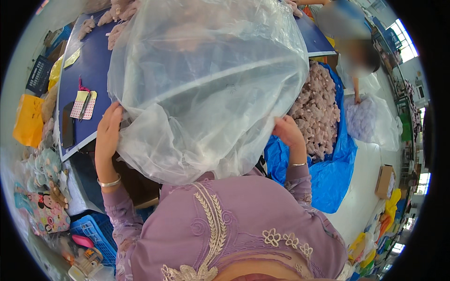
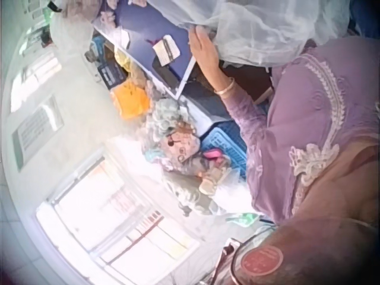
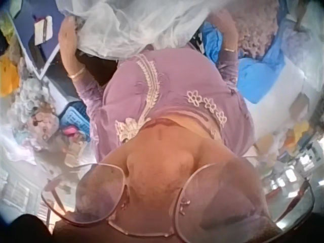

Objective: The person empties a large plastic bag of pink stuffed toys onto a blue table. They then pick up individual toys and use a pair of scissors to trim loose threads and threads from the tags. The trimmed toys are placed into a blue bin.

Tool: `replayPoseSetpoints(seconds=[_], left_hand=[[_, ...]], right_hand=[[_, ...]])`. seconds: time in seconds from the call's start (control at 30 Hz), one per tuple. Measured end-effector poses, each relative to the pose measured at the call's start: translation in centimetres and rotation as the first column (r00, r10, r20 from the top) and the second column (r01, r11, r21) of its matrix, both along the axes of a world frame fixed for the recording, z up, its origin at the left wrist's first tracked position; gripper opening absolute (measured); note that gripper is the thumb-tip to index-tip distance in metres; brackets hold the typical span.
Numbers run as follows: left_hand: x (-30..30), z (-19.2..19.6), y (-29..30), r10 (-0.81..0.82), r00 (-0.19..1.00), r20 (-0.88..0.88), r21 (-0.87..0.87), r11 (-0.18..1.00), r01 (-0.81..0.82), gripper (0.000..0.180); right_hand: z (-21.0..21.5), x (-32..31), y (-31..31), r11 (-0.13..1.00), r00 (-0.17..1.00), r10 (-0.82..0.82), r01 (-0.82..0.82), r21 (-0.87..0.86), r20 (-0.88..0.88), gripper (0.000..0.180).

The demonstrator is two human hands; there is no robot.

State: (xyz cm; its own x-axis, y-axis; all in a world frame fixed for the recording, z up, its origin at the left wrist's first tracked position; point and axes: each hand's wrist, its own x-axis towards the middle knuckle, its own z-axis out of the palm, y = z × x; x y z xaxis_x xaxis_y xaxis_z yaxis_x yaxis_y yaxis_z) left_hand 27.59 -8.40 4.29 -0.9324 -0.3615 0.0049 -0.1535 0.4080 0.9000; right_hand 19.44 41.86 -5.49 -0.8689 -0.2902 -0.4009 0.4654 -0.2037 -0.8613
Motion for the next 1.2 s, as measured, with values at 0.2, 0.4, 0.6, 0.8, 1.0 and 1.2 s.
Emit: replayPoseSetpoints(seconds=[0.2, 0.4, 0.6, 0.8, 1.0, 1.2], left_hand=[[-5.5, -2.6, 1.0, -0.024, 0.999, 0.044, -0.575, 0.817, 0.045, 0.032], [-5.1, -4.0, -0.8, 0.142, 0.981, -0.13, -0.108, 0.982, -0.156, 0.032], [-5.1, -5.2, -2.4, 0.174, 0.977, -0.123, 0.142, 0.977, -0.157, 0.028], [-4.6, -4.5, -2.6, 0.153, 0.988, -0.031, 0.137, 0.98, -0.147, 0.027], [-4.6, -3.9, -1.5, 0.147, 0.986, -0.082, 0.125, 0.983, -0.137, 0.031], [-4.8, -4.5, -2.4, 0.124, 0.992, -0.022, 0.101, 0.987, -0.122, 0.03]], right_hand=[[0.8, -1.1, 2.2, 0.909, 0.935, -0.236, 0.308, 0.28, -0.264, 0.02], [0.0, -0.8, 6.5, 0.616, 0.779, -0.31, 0.601, 0.509, -0.545, 0.018], [-2.4, -1.1, 10.9, 0.76, 0.945, -0.147, 0.296, 0.578, -0.291, 0.02], [0.7, -1.6, 10.6, 0.407, 0.94, 0.189, 0.189, 0.894, -0.285, 0.022], [7.6, -0.8, -1.0, 0.678, 0.574, 0.186, 0.513, 0.526, -0.798, 0.032], [7.6, 1.0, -7.1, 0.553, 0.42, 0.812, -0.336, 0.762, -0.405, 0.027]])
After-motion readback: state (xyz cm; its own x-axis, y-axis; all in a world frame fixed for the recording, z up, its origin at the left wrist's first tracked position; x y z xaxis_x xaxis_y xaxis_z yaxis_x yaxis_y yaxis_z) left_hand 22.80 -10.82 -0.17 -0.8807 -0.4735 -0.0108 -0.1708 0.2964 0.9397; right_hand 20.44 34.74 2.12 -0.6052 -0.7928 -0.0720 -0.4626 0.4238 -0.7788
